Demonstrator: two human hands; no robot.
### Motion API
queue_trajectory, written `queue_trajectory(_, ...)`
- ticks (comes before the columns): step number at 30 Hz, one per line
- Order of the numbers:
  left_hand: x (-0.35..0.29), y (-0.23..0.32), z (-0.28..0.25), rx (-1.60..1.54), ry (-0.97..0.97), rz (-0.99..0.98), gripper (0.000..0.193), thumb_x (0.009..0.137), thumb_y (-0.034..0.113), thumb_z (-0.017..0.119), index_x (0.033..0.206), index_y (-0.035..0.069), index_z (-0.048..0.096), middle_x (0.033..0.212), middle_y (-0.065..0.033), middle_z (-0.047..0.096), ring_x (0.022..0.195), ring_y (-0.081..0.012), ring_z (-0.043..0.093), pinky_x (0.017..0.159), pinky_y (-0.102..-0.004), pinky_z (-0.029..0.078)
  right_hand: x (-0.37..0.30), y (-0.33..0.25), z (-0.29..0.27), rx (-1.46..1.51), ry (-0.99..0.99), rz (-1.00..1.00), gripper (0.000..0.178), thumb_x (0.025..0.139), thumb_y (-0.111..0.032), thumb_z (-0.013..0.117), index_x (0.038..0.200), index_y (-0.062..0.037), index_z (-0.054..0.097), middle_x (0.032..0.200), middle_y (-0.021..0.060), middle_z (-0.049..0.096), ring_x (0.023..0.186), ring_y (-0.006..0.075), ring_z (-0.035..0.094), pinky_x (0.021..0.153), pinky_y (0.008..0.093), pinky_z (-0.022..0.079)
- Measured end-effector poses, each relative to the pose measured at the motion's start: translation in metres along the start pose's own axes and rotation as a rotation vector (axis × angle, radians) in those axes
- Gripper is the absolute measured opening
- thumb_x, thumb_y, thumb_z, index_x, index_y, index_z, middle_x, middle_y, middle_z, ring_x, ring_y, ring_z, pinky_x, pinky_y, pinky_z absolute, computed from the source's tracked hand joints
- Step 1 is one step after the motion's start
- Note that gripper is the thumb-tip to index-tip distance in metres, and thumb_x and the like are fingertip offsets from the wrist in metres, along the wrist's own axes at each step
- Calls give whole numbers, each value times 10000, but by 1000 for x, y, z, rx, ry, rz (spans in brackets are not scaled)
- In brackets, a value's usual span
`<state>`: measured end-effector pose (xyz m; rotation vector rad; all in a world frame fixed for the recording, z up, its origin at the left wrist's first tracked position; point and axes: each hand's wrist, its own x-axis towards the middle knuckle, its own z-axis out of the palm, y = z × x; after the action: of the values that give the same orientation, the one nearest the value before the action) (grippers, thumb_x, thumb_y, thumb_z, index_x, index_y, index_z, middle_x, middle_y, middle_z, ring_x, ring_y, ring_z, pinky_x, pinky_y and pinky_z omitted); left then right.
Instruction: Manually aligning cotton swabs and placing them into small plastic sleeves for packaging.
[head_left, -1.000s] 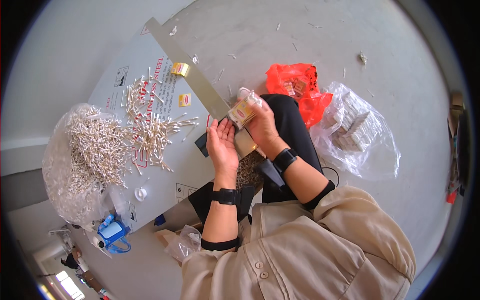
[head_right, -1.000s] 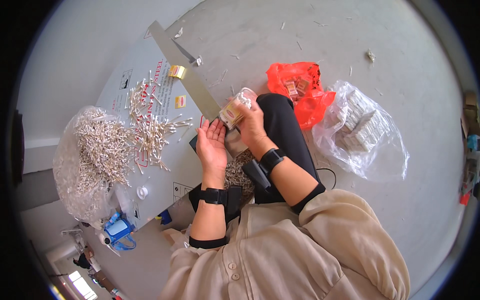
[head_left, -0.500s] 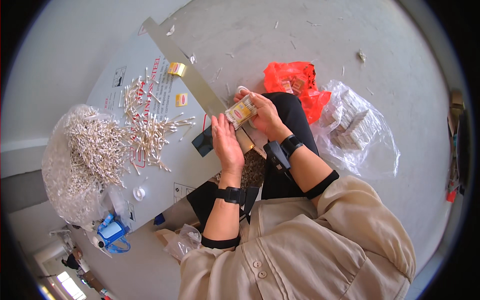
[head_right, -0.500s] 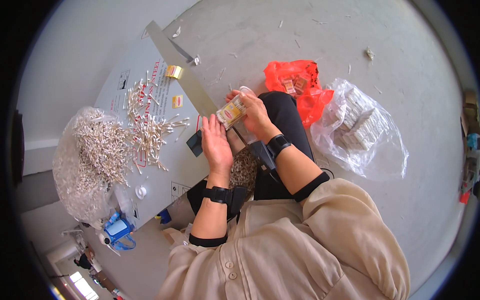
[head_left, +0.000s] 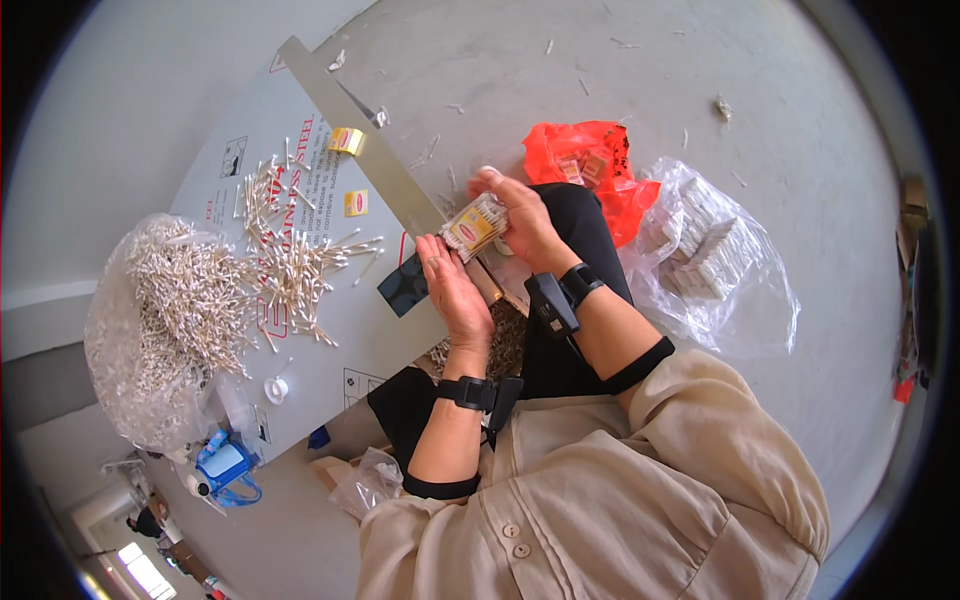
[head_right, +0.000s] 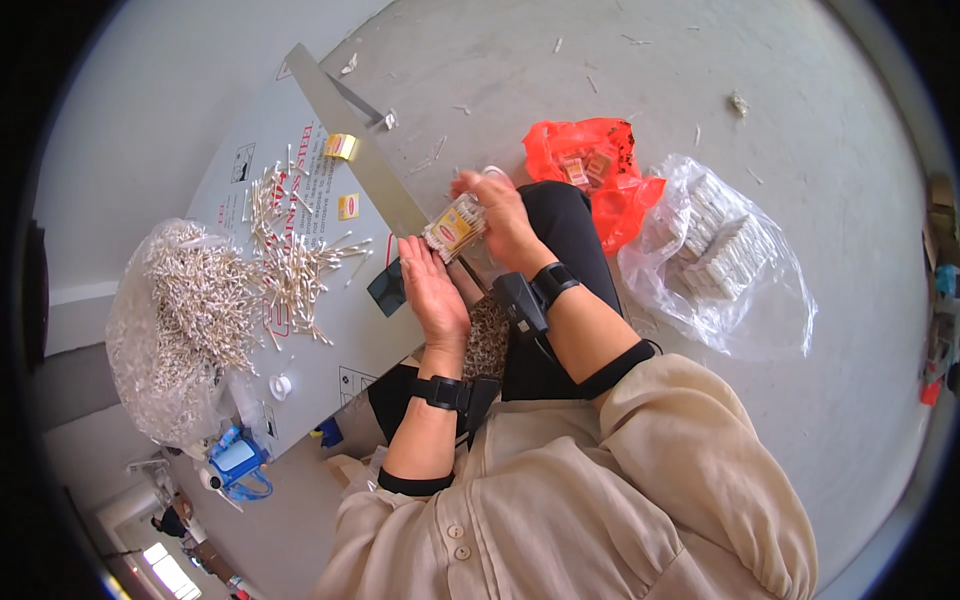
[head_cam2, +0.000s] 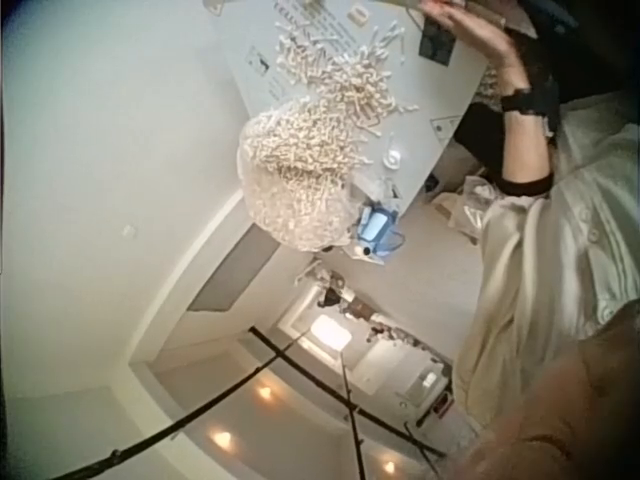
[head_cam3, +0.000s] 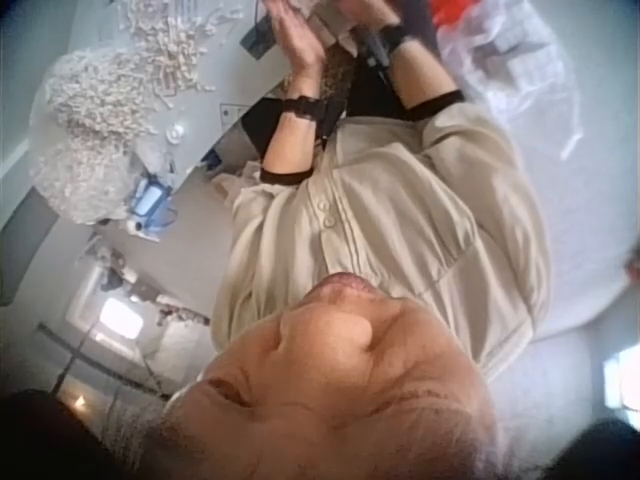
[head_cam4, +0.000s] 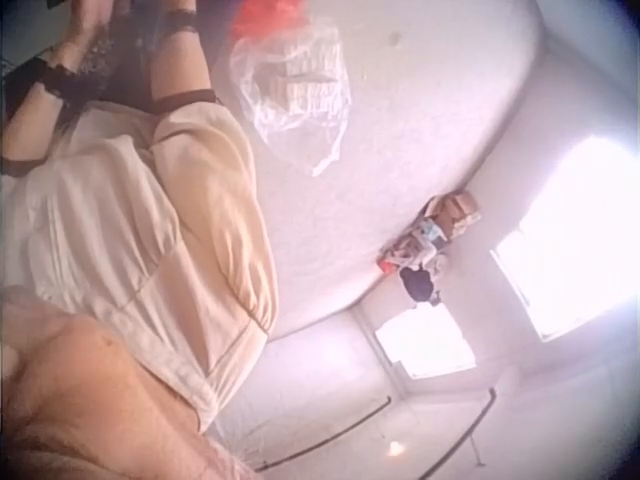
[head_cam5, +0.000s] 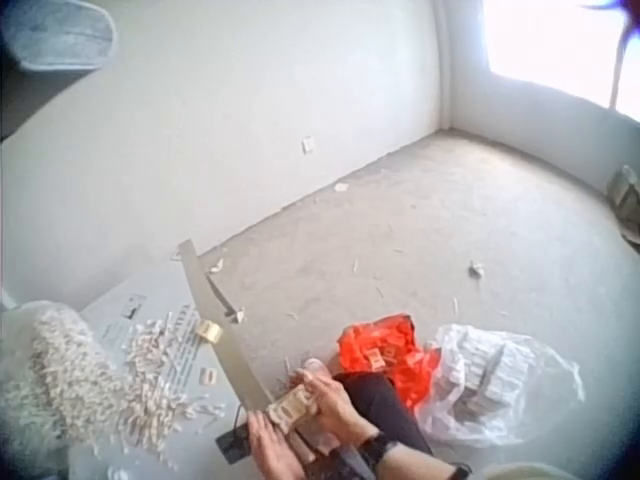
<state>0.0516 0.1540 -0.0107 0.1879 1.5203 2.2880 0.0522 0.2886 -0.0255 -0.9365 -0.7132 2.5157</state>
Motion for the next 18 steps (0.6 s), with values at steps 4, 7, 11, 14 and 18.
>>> queue_trajectory(4,0,-2,2,-22,-13,0,748,1026,437,358,1520,-20,32,1591,-234,17,1485,-316,56,1202,-418,45,-1,14,-14,2,-235,-3,372,992,-227,512,1236,47,573,1183,162,628,1090,261,611,937,411,508)
queue_trajectory(7,2,1,-3,-16,22,22,778,1019,450,379,1516,-31,24,1589,-239,26,1483,-313,63,1201,-419,55,-2,11,-11,-18,-80,-70,400,1003,-264,497,1251,42,568,1189,148,629,1110,249,602,948,384,500)
queue_trajectory(11,5,-2,-4,17,-23,26,810,1010,471,399,1516,-30,12,1586,-243,46,1481,-314,79,1199,-429,64,-1,16,-12,-211,-245,-171,404,1015,-265,469,1261,41,563,1183,144,632,1117,240,599,968,367,487)
queue_trajectory(14,4,-1,-4,-7,13,23,816,1007,479,399,1516,-32,16,1583,-252,46,1481,-315,78,1198,-431,64,-2,19,-4,-163,-353,-125,413,1018,-286,467,1262,29,573,1212,140,623,1125,216,591,965,341,472)
queue_trajectory(18,3,3,-2,42,43,44,813,1008,482,395,1518,-26,15,1583,-252,43,1481,-318,77,1198,-434,60,-1,16,-9,-237,-228,-145,441,1019,-317,476,1264,36,574,1201,128,630,1127,220,589,963,331,469)
